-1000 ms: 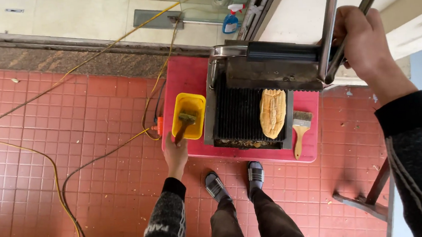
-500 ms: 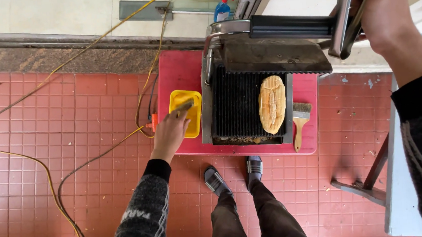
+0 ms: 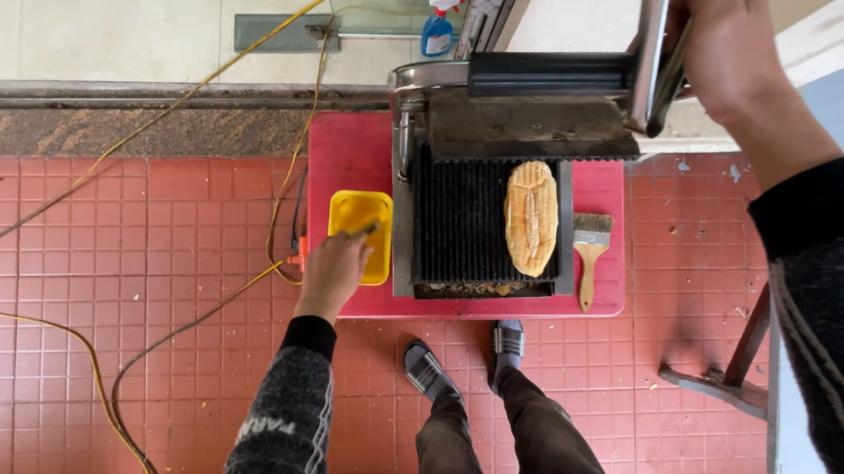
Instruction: Preparing a meal by toasting bread, brushing it with sauce, cutting it, and adding various toppings into a container.
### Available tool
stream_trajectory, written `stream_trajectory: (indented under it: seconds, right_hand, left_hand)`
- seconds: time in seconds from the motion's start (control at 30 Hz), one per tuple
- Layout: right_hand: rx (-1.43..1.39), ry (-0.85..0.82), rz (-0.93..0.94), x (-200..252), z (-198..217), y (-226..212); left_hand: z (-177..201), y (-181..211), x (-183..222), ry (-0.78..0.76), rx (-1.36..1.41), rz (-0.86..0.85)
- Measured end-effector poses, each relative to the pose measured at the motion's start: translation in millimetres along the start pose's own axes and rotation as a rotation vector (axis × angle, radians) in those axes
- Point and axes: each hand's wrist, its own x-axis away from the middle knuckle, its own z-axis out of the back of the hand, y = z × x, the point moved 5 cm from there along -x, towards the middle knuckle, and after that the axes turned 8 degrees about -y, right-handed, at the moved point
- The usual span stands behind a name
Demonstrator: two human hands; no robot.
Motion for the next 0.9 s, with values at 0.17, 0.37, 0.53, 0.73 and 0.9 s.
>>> stream_trajectory:
  seconds: [0.17,0.37,0.53,0.73,0.9]
  right_hand:
    - [-0.008,0.003,0.024,-7.4,-2.6,-0.2]
    - [0.007,-0.193,0.263,-1.1,-14.6,-23.4]
    - [-0.066,-0.304,0.29,0.7,-19.2,-29.3]
    - [-0.011,-0.283,0.418,-32.7,-23.0,-40.9]
    - [0.003,-0.265,0.47,-28.4,-18.1,-52.0]
  left_hand:
    - [-6.8,-1.1,-2.8,-0.117,0.009,0.03]
    - [-7.2,0.7,-0.1,-0.013,-0.118,0.029]
    - [90.4,70.2,44.4,0.094,-0.133,0.115]
    - [169.4,280.3,33.2,0.008,0.212,-0.29]
    - [100.8,314.6,-75.6,0.114,-0.09,-0.347]
